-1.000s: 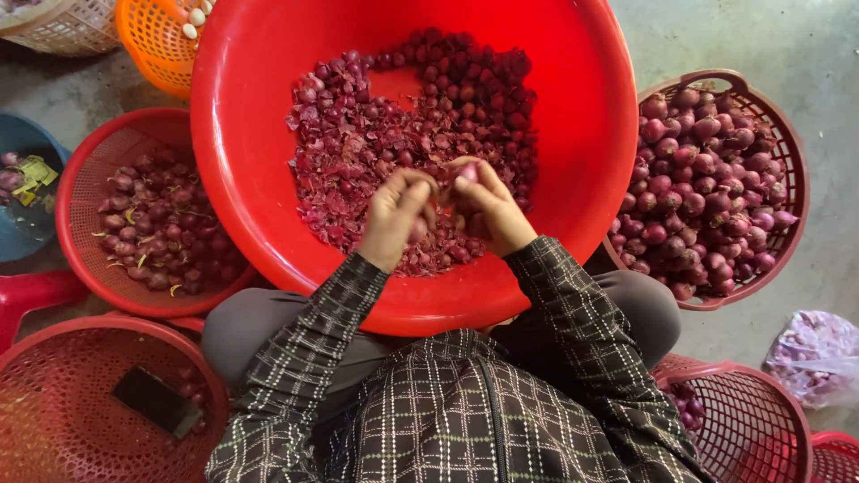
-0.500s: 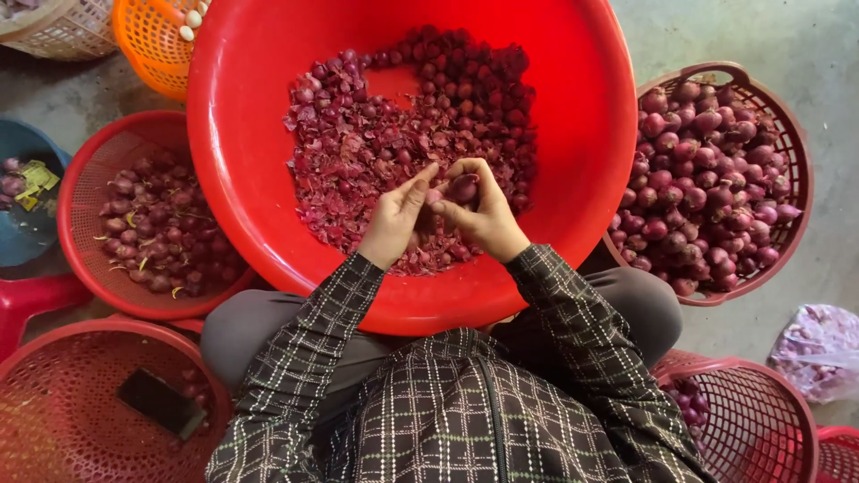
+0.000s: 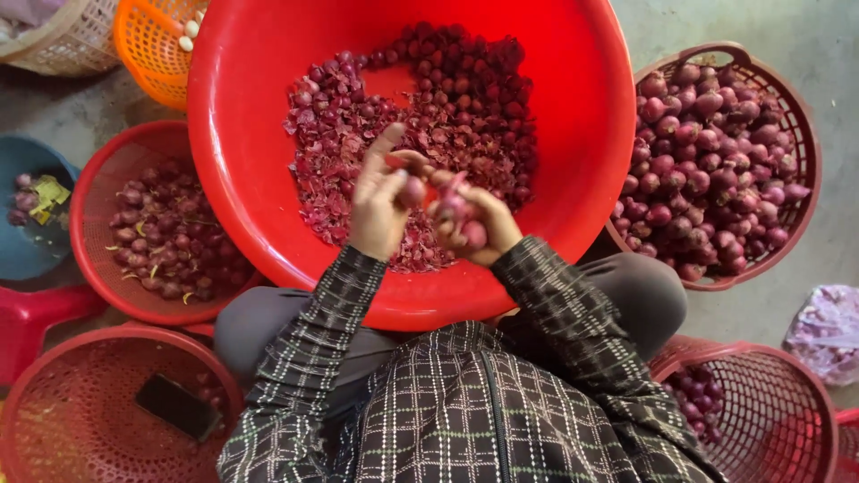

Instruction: Sorting and peeling small red onions (shallots) by hand in a farm processing area.

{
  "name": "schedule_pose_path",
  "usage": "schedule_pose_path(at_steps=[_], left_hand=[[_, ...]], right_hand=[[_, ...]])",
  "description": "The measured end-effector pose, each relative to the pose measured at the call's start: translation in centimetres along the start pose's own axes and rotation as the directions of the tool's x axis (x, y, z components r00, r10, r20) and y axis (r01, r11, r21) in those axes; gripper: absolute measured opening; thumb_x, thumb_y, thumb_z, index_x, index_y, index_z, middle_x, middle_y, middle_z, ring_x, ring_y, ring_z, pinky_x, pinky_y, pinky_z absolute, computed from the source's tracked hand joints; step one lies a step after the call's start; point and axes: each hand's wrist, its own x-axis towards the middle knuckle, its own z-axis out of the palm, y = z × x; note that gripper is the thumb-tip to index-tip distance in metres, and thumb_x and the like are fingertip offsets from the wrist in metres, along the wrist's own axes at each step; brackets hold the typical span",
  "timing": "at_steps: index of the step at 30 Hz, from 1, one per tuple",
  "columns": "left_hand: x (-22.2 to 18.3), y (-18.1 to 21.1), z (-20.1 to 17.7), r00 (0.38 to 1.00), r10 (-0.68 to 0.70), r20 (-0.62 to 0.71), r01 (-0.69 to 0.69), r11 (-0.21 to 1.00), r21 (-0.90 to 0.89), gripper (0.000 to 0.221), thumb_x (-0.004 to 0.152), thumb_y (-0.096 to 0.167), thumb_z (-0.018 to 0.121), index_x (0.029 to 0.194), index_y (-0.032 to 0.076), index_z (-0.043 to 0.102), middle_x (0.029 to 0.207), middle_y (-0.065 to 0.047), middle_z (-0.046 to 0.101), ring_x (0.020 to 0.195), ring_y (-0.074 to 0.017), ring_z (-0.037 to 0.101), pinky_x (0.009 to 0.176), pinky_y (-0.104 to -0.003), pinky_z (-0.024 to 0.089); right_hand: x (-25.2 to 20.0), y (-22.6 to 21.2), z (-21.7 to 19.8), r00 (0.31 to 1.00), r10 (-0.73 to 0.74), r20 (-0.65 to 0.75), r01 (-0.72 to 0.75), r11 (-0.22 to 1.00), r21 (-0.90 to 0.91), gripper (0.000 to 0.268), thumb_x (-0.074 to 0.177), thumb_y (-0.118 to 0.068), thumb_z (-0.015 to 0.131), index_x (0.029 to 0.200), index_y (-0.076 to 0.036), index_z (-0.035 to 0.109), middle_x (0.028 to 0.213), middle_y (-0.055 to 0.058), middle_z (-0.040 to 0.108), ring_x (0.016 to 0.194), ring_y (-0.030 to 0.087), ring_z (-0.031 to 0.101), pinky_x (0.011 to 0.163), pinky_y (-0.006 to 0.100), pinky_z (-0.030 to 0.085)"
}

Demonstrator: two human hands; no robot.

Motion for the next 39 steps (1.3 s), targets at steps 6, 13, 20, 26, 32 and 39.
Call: schedule_pose_path(at_steps=[6, 13, 20, 26, 32, 39], left_hand=[[-2.2, -0.6, 1.9, 0.936, 0.153, 0.317, -0.263, 0.903, 0.34, 0.055, 0.105, -0.014, 0.038, 0.156, 0.006, 0.037, 0.106, -0.023, 0.073, 0.104, -0.0333, 0.075, 0.1, -0.043, 0.059], [-1.8, -0.4, 1.2, 0.939, 0.119, 0.324, -0.237, 0.904, 0.356, 0.044, 0.106, -0.007, 0.041, 0.146, 0.009, 0.051, 0.118, -0.019, 0.069, 0.113, -0.028, 0.069, 0.098, -0.043, 0.059], [-3.6, 1.0, 1.8, 0.897, -0.08, 0.434, -0.294, 0.624, 0.724, 0.027, 0.108, 0.022, 0.059, 0.131, 0.011, 0.069, 0.113, -0.008, 0.072, 0.106, -0.0162, 0.068, 0.095, -0.033, 0.055], [-4.2, -0.6, 3.8, 0.88, -0.059, 0.472, -0.305, 0.692, 0.654, 0.022, 0.095, 0.006, 0.076, 0.116, 0.009, 0.076, 0.099, -0.005, 0.075, 0.095, -0.0158, 0.074, 0.089, -0.031, 0.059], [-4.3, -0.1, 3.7, 0.827, 0.091, 0.554, -0.515, 0.517, 0.684, 0.023, 0.09, -0.002, 0.074, 0.111, 0.008, 0.077, 0.092, -0.007, 0.071, 0.085, -0.0199, 0.071, 0.084, -0.034, 0.057], [-2.9, -2.2, -0.2, 0.696, 0.091, 0.713, -0.712, -0.048, 0.701, 0.006, 0.086, 0.015, 0.072, 0.092, 0.017, 0.069, 0.077, 0.002, 0.063, 0.072, -0.0173, 0.061, 0.081, -0.036, 0.047]], right_hand=[[0.0, 5.4, -3.7, 0.987, 0.046, 0.151, -0.079, 0.972, 0.223, 0.045, 0.089, -0.039, 0.071, 0.113, -0.002, 0.064, 0.092, 0.027, 0.073, 0.066, 0.029, 0.072, 0.037, 0.015, 0.034], [-4.3, 4.9, -3.2, 0.925, -0.08, 0.372, -0.05, 0.944, 0.327, 0.042, 0.095, -0.039, 0.066, 0.123, -0.007, 0.066, 0.111, 0.023, 0.073, 0.085, 0.029, 0.076, 0.039, 0.011, 0.032], [-4.4, 5.1, -8.3, 0.9, -0.261, 0.35, 0.111, 0.912, 0.395, 0.042, 0.101, -0.022, 0.061, 0.142, -0.023, 0.053, 0.119, 0.023, 0.071, 0.091, 0.041, 0.076, 0.04, 0.015, 0.037], [-3.7, 5.0, -9.8, 0.873, -0.334, 0.354, 0.234, 0.926, 0.296, 0.045, 0.099, -0.012, 0.062, 0.141, -0.024, 0.051, 0.118, 0.025, 0.07, 0.091, 0.051, 0.074, 0.041, 0.022, 0.042], [-3.1, 5.7, -8.7, 0.871, -0.417, 0.259, 0.379, 0.907, 0.184, 0.048, 0.096, -0.01, 0.068, 0.141, -0.015, 0.052, 0.111, 0.023, 0.069, 0.073, 0.041, 0.074, 0.039, 0.027, 0.047], [-2.2, 5.6, -8.8, 0.853, -0.508, 0.118, 0.512, 0.859, -0.008, 0.048, 0.091, -0.004, 0.074, 0.136, -0.009, 0.056, 0.093, 0.018, 0.065, 0.052, 0.032, 0.066, 0.034, 0.029, 0.049]])
